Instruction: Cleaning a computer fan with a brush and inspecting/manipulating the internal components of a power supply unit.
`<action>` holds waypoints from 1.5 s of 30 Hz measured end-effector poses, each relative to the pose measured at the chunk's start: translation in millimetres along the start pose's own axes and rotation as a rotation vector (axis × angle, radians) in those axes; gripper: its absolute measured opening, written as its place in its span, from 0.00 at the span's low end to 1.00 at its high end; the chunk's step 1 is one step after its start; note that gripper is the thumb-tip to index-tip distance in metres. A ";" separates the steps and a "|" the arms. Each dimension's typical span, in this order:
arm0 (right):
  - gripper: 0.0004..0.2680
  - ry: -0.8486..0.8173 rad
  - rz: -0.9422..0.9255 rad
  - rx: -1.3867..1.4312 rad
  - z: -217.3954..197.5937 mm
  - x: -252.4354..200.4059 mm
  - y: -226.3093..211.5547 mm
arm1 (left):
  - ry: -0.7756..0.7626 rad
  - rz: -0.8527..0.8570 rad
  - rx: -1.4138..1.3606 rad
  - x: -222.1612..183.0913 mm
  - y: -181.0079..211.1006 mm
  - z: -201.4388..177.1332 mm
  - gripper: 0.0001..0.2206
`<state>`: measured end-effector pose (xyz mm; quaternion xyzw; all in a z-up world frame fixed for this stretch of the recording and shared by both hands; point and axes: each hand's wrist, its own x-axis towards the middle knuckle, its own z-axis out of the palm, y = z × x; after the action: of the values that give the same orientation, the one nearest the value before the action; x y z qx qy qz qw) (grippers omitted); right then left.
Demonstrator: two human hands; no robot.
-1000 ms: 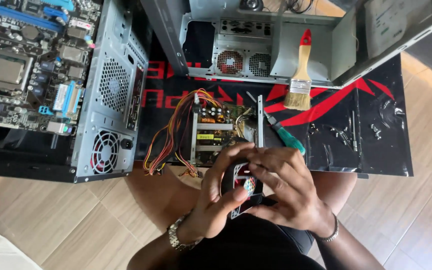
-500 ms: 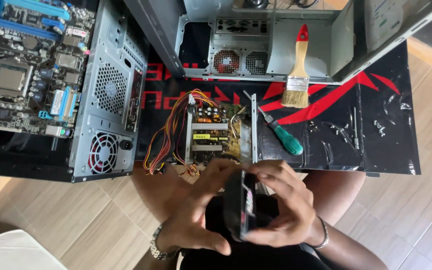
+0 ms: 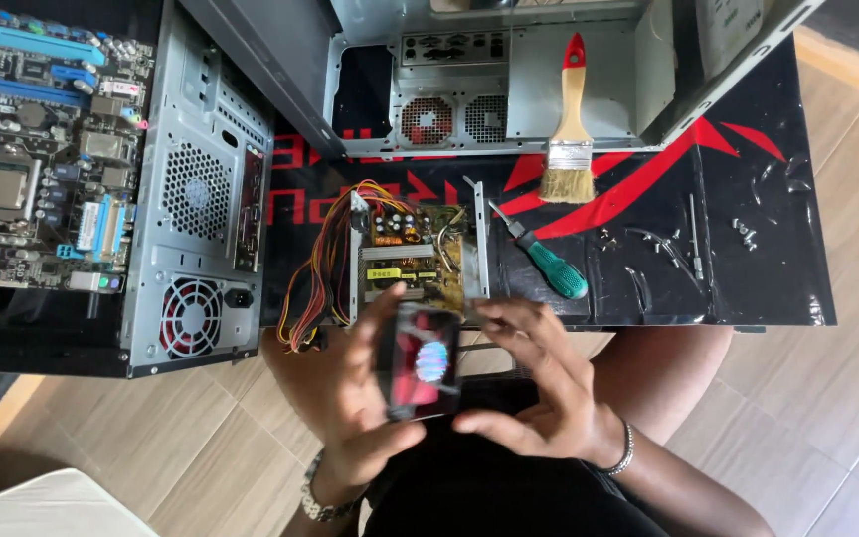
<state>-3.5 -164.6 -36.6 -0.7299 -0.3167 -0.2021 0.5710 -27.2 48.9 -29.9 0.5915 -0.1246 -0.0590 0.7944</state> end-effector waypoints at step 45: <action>0.08 -0.011 0.081 -0.054 -17.9 -18.7 15.8 | -0.459 0.241 -0.301 12.2 29.7 25.0 0.31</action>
<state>-4.7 -188.5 -55.3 -0.7585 -0.2843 -0.1832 0.5570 -23.7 31.6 6.8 0.4193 -0.3601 -0.1141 0.8255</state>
